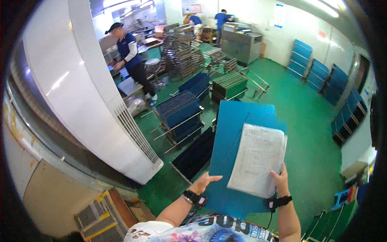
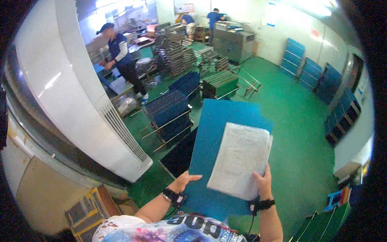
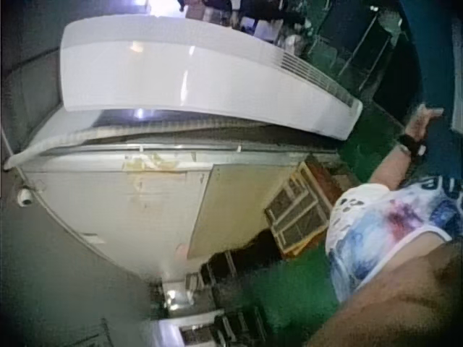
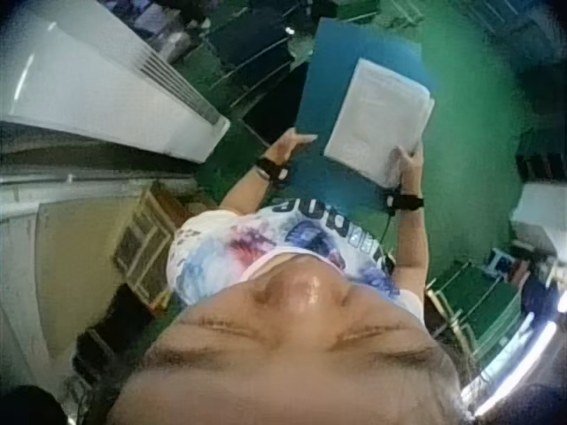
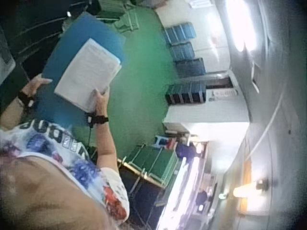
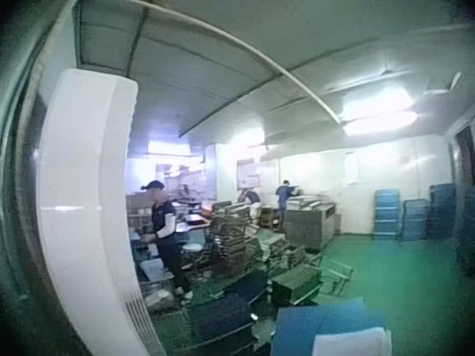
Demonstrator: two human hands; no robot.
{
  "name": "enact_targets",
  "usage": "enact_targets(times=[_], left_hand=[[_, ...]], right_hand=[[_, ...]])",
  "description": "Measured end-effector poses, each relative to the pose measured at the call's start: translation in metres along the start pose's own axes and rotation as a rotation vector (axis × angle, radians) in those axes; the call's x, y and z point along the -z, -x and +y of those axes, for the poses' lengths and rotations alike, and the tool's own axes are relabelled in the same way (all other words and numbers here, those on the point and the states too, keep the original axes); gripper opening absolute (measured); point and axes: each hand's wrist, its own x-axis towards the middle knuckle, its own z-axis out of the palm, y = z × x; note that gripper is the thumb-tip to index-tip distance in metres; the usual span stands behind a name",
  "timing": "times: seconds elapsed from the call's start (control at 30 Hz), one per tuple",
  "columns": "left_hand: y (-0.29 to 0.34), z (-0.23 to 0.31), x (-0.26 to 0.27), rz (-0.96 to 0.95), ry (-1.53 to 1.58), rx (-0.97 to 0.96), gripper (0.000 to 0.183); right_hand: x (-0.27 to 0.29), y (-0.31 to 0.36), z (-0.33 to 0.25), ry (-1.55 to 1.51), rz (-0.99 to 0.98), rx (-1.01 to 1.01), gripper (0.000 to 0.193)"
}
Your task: Organizing and moving large blue metal or composite panels in a fabrication shop.
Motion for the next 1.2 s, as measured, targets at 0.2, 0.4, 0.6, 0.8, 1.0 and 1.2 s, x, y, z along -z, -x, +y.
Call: enact_targets(times=[0.2, 0.4, 0.6, 0.8, 1.0, 1.2], left_hand=[[-0.046, 0.036, -0.024, 0.082, 0.133, -0.069, 0.034], [-0.019, 0.075, -0.010, 0.311, 0.214, -0.177, 0.029], [0.010, 0.109, 0.042, 0.395, 0.079, -0.300, 0.032], [0.042, 0.133, 0.111, 0.426, -0.070, -0.319, 0.039], [0.078, 0.161, 0.179, 0.404, -0.029, -0.236, 0.041], [0.081, 0.174, 0.198, 0.408, 0.016, -0.169, 0.038]], right_hand=[[0.006, -0.118, -0.003, 0.076, -0.220, 0.078, 0.076], [-0.038, -0.197, 0.011, -0.121, -0.690, -0.640, 0.046], [-0.132, -0.218, 0.029, -0.103, -0.897, -0.653, 0.049], [-0.204, -0.196, 0.031, -0.100, -0.820, -0.606, 0.052], [-0.269, -0.164, 0.024, -0.156, -0.790, -0.629, 0.048], [-0.293, -0.164, 0.030, -0.121, -0.751, -0.644, 0.045]])
